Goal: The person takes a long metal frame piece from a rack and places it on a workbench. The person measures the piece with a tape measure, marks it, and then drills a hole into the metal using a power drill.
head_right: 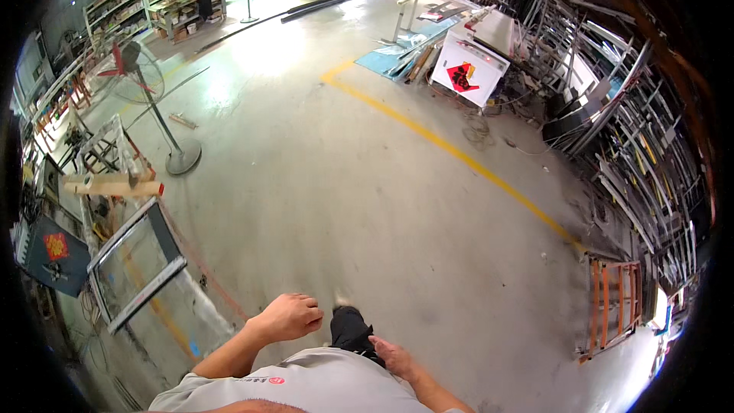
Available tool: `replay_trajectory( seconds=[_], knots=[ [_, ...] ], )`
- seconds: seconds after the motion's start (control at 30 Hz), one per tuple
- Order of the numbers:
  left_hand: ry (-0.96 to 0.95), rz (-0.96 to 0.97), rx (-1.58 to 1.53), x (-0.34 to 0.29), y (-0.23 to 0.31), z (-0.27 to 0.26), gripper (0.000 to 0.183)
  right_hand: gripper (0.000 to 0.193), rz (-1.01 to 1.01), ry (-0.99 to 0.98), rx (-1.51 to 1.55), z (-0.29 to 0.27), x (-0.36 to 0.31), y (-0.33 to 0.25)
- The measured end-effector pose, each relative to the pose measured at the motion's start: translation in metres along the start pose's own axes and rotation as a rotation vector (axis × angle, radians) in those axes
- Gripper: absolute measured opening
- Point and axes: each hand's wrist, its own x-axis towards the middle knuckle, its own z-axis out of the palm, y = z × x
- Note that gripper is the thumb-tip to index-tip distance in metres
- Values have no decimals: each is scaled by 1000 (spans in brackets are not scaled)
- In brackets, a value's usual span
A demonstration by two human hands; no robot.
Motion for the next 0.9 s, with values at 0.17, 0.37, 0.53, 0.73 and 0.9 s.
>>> replay_trajectory(
  seconds=[0.17, 0.37, 0.53, 0.73, 0.9],
  knots=[
    [-452, -317, 162, 43, -168, -20, 21, 49, -101, -134, -94, -14, 193, -69],
    [-407, -612, 166, 82, -313, -164, 25, 37, -201, -517, -433, -78, 439, -301],
    [-136, -784, 172, 127, -424, -258, 25, 36, -349, -763, -922, -91, 604, -490],
    [-26, -781, -9, 168, -610, -310, 26, 40, -348, -827, -1173, -47, 797, -631],
    [-18, -825, -71, 201, -795, -389, 22, 45, -199, -673, -898, -30, 954, -723]
  ],
)
